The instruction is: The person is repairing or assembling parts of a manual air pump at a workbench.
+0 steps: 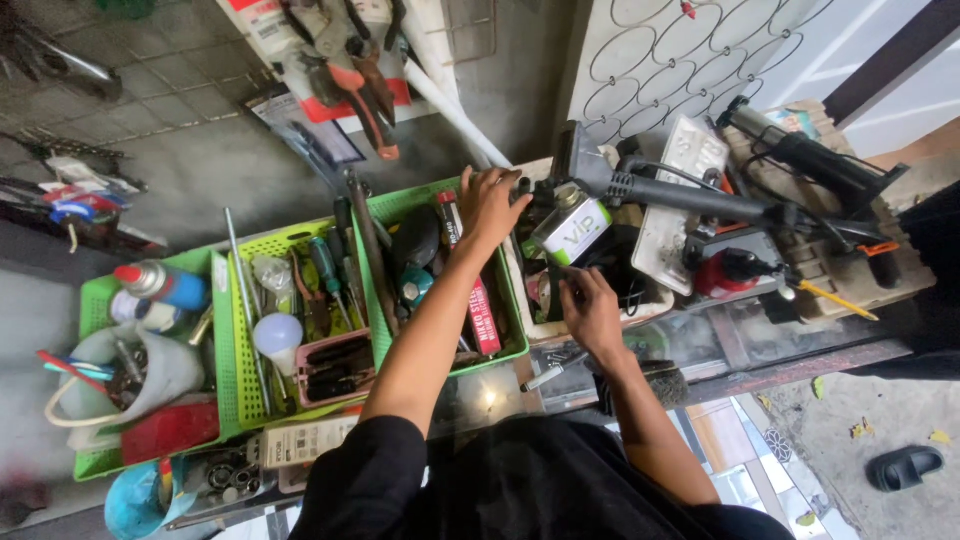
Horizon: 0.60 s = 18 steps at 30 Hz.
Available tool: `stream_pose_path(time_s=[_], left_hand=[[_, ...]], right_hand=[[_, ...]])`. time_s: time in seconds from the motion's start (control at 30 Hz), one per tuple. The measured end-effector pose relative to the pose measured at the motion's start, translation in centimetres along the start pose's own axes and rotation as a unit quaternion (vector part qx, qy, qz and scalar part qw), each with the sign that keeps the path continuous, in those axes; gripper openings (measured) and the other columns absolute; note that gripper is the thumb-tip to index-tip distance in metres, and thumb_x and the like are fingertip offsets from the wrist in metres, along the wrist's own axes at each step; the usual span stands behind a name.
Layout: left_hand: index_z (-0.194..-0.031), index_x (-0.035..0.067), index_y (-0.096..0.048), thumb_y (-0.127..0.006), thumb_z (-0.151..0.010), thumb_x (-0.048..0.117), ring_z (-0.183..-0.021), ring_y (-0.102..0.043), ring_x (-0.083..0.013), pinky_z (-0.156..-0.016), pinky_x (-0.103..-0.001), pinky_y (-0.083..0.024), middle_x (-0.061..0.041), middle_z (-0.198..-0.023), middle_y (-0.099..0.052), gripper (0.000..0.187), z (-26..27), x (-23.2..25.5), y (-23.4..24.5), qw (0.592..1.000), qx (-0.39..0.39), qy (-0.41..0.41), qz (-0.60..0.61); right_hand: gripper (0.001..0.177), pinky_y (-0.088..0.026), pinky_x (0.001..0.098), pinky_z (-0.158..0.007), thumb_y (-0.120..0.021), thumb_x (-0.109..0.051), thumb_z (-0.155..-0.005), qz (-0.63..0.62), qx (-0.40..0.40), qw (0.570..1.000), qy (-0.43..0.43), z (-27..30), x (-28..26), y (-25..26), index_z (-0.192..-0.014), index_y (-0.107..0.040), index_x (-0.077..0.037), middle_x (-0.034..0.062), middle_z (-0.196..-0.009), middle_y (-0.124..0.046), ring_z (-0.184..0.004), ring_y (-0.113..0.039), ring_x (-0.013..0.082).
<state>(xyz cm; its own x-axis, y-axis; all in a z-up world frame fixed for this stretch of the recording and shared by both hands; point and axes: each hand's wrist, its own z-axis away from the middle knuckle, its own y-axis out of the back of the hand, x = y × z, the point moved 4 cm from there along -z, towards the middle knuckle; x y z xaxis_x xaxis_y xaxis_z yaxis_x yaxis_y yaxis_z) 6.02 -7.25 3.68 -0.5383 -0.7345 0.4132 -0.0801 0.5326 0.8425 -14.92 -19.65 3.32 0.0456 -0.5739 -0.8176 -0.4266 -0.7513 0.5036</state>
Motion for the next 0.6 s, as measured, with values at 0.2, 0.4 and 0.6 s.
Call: stream_pose_path(time_s=[0.2, 0.4, 0.6], left_hand=[[-0.104, 0.009, -0.074, -0.073, -0.091, 0.034, -0.101, -0.07, -0.0252, -0.114, -0.056, -0.028, -0.008, -0.106, -0.077, 0.029, -1.8, -1.9, -2.8, 0.996, 0.078, -0.032, 0.023], [-0.106, 0.003, -0.073, -0.07, -0.101, 0.029, -0.084, -0.072, -0.0291, -0.074, -0.041, -0.055, -0.012, -0.092, -0.076, 0.027, -2.8, 0.8, 5.5, 0.977, 0.1, 0.03, 0.186], [-0.099, 0.006, -0.074, -0.072, -0.095, 0.031, -0.071, -0.074, -0.0107, -0.064, -0.031, -0.055, -0.001, -0.079, -0.078, 0.026, -0.6, -0.1, 6.5, 0.937, 0.022, 0.102, 0.333]], right_hand=[[0.023, -0.052, 0.0364, -0.066, -0.07, -0.008, -0.095, 0.022, 0.004, 1.0, -0.016, 0.2, 0.5, -0.4, -0.116, -0.071, 0.0, 0.0151, -0.092, -0.062, -0.072, -0.063, 0.0296], [0.022, -0.051, 0.0349, -0.064, -0.07, -0.01, -0.095, 0.017, 0.005, 0.999, -0.034, 0.2, 0.3, -0.3, -0.115, -0.072, 0.0, 0.0133, -0.09, -0.061, -0.068, -0.062, 0.0253], [0.025, -0.05, 0.0334, -0.058, -0.07, -0.009, -0.095, -0.032, 0.004, 0.998, -0.046, -0.2, 0.0, -0.3, -0.118, -0.069, 0.001, 0.0108, -0.084, -0.059, -0.062, -0.056, 0.0191]])
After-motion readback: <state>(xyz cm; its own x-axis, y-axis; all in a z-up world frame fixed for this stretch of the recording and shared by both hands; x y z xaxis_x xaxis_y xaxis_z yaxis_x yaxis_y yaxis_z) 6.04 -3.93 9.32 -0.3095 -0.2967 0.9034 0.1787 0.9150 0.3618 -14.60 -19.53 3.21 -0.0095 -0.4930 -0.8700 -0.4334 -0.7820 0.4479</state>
